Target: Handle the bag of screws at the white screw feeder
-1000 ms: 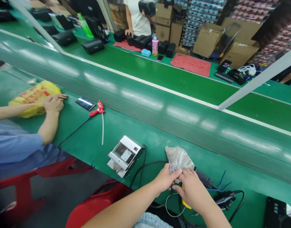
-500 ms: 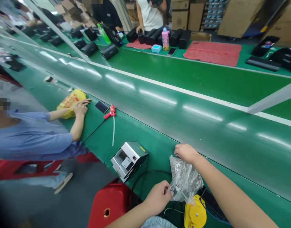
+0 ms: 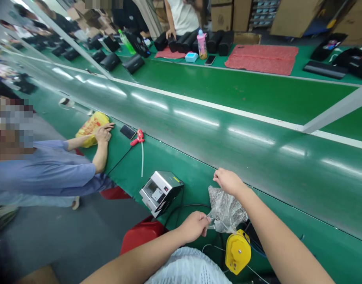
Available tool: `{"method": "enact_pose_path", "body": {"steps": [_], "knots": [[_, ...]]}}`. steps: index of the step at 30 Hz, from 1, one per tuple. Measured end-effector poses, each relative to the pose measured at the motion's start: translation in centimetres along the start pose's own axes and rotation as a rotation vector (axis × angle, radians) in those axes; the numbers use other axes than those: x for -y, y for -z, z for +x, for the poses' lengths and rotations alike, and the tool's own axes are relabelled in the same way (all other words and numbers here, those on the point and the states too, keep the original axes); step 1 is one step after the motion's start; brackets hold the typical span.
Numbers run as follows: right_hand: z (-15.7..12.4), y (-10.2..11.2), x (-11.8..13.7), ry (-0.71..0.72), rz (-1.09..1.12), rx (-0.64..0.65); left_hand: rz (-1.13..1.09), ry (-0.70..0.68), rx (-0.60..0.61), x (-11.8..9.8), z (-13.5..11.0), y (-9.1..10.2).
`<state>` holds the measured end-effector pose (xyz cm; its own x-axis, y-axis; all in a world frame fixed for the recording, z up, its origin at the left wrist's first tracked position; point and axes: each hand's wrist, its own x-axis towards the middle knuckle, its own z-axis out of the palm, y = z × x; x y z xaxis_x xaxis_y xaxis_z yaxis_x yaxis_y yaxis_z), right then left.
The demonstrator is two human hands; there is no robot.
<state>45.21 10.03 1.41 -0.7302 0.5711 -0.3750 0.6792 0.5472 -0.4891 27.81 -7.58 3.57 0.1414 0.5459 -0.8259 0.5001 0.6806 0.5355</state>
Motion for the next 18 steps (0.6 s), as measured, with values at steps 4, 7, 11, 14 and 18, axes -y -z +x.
{"method": "enact_pose_path", "body": {"steps": [4, 7, 11, 14, 18], "knots": [[-6.8, -1.7, 4.5, -0.022, 0.082, -0.026, -0.014, -0.045, -0.033, 0.4, 0.0, -0.3], [-9.3, -5.0, 7.5, -0.095, 0.003, -0.013, -0.003, -0.081, -0.061, 0.6, 0.4, -0.8], [-10.7, -7.6, 9.1, -0.165, -0.076, -0.112, 0.061, -0.151, -0.1, 0.4, 0.6, -0.8], [-12.7, -9.0, 8.8, -0.301, -0.08, -0.309, 0.132, -0.199, -0.128, 0.5, 0.1, 0.1], [-13.0, -13.5, 6.6, -0.449, 0.041, -0.443, 0.234, -0.314, -0.234, 0.7, -0.9, 1.3]]}}
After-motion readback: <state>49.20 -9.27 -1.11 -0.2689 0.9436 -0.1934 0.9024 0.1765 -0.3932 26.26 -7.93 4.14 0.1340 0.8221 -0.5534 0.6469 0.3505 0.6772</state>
